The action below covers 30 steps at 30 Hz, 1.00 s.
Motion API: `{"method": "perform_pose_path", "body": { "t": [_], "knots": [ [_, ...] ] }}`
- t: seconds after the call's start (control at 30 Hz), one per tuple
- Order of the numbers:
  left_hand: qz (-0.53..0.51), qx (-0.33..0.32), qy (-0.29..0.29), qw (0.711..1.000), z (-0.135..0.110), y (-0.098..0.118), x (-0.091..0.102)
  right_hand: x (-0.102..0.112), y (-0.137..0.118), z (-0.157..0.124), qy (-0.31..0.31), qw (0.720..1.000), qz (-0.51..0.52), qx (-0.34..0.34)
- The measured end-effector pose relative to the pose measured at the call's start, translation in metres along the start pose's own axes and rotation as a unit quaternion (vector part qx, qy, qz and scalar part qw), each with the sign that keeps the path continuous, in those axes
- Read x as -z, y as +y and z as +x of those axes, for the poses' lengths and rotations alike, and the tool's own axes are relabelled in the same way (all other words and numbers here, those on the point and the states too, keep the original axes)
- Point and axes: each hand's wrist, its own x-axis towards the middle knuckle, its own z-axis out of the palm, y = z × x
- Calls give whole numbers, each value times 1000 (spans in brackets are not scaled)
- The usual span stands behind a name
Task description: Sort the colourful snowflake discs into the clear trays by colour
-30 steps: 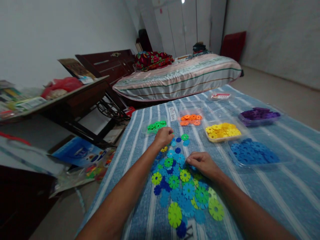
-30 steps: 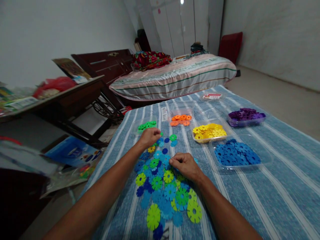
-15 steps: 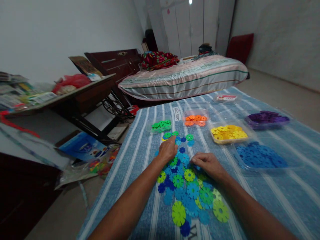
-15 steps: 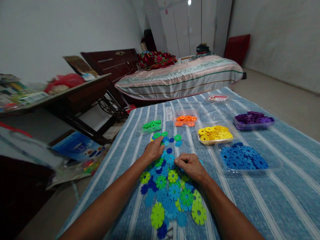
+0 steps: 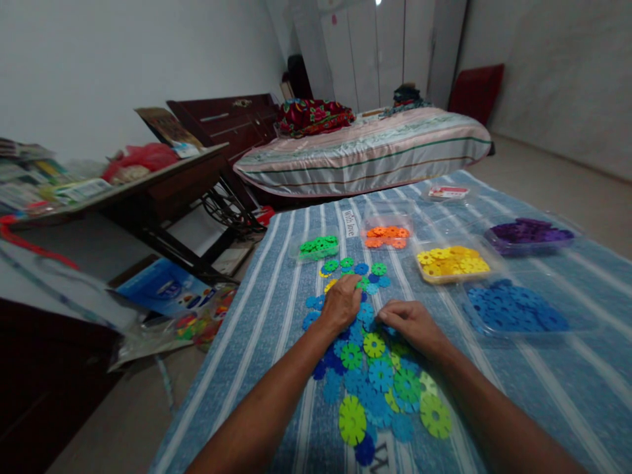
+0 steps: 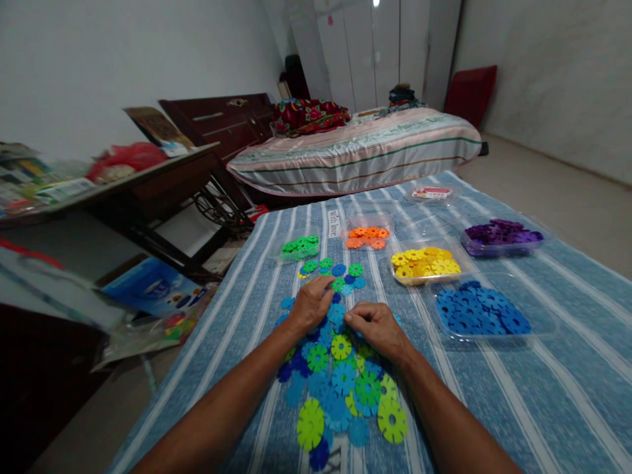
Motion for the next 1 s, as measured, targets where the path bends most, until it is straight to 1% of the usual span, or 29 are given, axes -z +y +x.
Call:
{"method": "perform_pose_path", "body": {
  "t": [0.07,0.13,0.2,0.3,0.37,0.47,0.67,0.77,0.9,1.0],
  "knots": [
    [52,67,9,996,3,-11,12,0,0,0,-2,1000,1,-5],
    [103,134,1,986,7,-22,24,0,1,0,1,1000,3,-8],
    [130,182,-24,974,12,-31,33,-1,2,0,3,1000,5,-7],
    [130,218,-78,964,19,-38,38,-1,3,1,3,1000,8,-7],
    [124,228,-107,960,23,-39,37,-1,3,1,4,1000,9,-5],
    [103,239,-111,959,28,-41,34,-1,4,1,5,1000,8,0],
    [76,254,-87,960,32,-47,30,0,2,1,0,1000,5,-3],
    [62,257,-64,962,31,-50,31,0,2,2,1,1000,11,-5],
    [17,242,-23,970,31,-53,36,-1,5,2,6,1000,9,-3],
    [-38,225,-5,974,35,-50,39,-2,7,3,6,1000,8,2]
  ]
}}
